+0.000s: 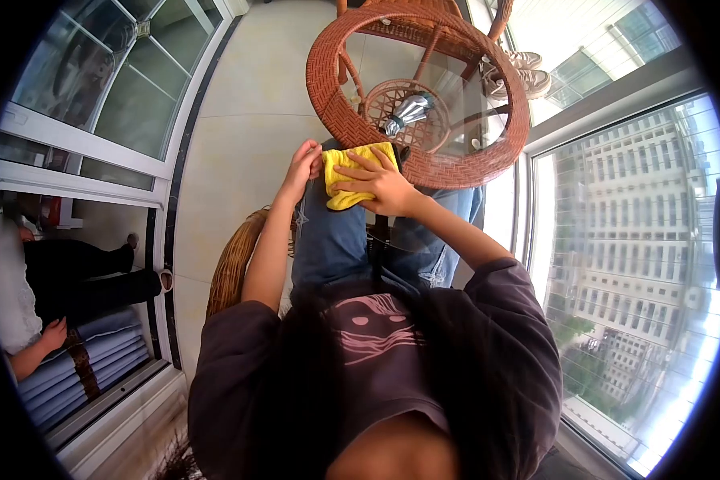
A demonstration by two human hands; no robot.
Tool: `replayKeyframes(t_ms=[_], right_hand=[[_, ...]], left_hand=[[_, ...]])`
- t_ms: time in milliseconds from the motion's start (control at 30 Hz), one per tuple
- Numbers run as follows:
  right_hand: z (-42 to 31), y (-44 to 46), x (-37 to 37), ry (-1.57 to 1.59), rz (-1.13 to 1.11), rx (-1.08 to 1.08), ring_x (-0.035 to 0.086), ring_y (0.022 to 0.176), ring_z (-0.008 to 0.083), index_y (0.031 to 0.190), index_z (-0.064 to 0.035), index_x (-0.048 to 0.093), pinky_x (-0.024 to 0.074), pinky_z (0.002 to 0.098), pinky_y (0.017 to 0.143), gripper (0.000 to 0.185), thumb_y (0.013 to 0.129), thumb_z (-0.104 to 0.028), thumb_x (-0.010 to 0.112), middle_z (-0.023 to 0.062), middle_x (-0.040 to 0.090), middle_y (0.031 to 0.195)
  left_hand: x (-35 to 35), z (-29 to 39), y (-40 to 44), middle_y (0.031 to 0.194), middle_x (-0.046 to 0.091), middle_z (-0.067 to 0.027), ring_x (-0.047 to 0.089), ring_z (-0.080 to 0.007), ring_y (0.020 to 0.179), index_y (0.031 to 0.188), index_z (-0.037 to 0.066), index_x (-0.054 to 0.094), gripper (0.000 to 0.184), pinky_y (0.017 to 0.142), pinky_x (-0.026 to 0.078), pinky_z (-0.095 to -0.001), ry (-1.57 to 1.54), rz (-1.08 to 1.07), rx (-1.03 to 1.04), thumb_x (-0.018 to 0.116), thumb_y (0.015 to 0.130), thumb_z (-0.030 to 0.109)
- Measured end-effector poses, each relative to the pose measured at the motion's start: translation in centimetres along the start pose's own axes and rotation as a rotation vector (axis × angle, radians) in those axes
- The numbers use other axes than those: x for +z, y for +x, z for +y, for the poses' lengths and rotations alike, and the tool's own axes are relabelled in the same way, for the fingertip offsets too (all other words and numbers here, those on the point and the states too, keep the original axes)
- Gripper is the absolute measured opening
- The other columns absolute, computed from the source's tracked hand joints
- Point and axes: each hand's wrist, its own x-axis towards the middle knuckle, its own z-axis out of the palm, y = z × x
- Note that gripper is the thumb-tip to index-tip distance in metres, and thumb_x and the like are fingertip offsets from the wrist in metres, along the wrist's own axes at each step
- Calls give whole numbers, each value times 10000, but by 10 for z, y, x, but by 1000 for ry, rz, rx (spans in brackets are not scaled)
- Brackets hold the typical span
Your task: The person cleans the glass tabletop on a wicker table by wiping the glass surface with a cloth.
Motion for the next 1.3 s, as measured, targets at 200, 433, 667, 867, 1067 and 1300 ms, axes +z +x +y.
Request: replayKeyframes(t_ms=[200, 433, 667, 867, 1067, 1300], right_hand=[[-10, -32, -15, 18, -81, 71, 281, 1271, 251, 1156, -303, 518, 148, 528, 1026, 629, 572, -97, 627, -38, 401, 1320], [-29, -27, -5, 16, -89, -48, 271, 1271, 250, 1181, -314, 500, 149, 553, 1023, 625, 604, -112, 635, -44, 364, 1341], [-31, -166, -59, -23, -218, 207, 230, 1298, 250, 1218, -316, 470, 102, 530, 1046, 685, 597, -78, 635, -32, 365, 1348], [15, -182, -52, -270, 214, 978, 186, 1290, 354, 1279, -274, 393, 123, 590, 990, 588, 734, -166, 584, 48, 300, 1381], [-25, -129, -38, -117, -142, 392, 165, 1312, 280, 1291, -344, 362, 68, 562, 1033, 692, 674, -135, 597, -22, 252, 1406], [-8, -211, -74, -106, -140, 668, 113, 1318, 307, 1307, -312, 336, 77, 564, 1029, 659, 731, -105, 583, 14, 220, 1415]], left_hand=[[4, -9, 5, 545, 334, 74, 293, -15, 443, 771, 134, 436, 142, 399, 206, -179, 46, 72, 127, 495, 878, 205], [18, -9, 11, 478, 376, 21, 339, -43, 409, 843, 72, 418, 171, 375, 256, -200, 264, 170, 273, 423, 916, 226], [29, -17, 12, 490, 352, 39, 308, -37, 418, 815, 49, 427, 190, 384, 244, -203, 291, 332, 328, 424, 917, 210], [28, -22, 15, 507, 330, 50, 279, -33, 430, 827, 46, 430, 183, 397, 227, -207, 253, 345, 342, 434, 914, 206], [31, -21, 17, 511, 312, 61, 268, -25, 434, 827, 48, 441, 179, 401, 214, -205, 266, 396, 345, 445, 910, 207], [30, -21, 18, 516, 294, 67, 256, -18, 433, 811, 54, 447, 176, 396, 189, -203, 241, 403, 371, 457, 904, 203]])
